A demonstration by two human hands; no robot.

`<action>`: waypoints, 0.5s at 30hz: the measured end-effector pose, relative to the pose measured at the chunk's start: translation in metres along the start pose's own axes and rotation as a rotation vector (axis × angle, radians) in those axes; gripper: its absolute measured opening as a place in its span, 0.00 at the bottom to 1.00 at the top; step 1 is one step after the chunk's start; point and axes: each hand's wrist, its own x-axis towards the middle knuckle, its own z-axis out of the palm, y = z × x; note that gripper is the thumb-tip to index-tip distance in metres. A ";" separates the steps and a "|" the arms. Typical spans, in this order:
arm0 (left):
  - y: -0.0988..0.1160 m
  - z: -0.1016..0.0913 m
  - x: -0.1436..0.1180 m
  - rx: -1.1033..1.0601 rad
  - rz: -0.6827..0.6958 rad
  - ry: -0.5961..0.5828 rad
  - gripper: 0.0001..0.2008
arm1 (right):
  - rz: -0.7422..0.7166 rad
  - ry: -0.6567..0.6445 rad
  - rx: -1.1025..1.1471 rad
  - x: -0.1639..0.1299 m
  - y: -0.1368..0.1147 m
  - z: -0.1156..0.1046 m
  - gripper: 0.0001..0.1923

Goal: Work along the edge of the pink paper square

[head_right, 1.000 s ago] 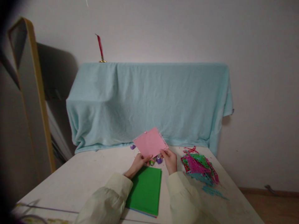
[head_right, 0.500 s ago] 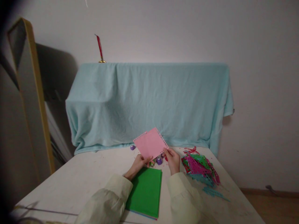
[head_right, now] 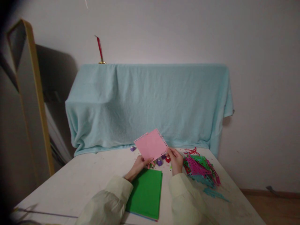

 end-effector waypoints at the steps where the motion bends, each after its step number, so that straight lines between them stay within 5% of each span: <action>1: 0.000 0.000 0.000 -0.008 0.002 -0.003 0.29 | 0.000 0.001 0.005 0.000 0.000 0.000 0.17; 15: -0.005 -0.002 0.000 0.000 0.037 -0.032 0.28 | 0.029 0.013 0.065 0.002 0.001 -0.001 0.15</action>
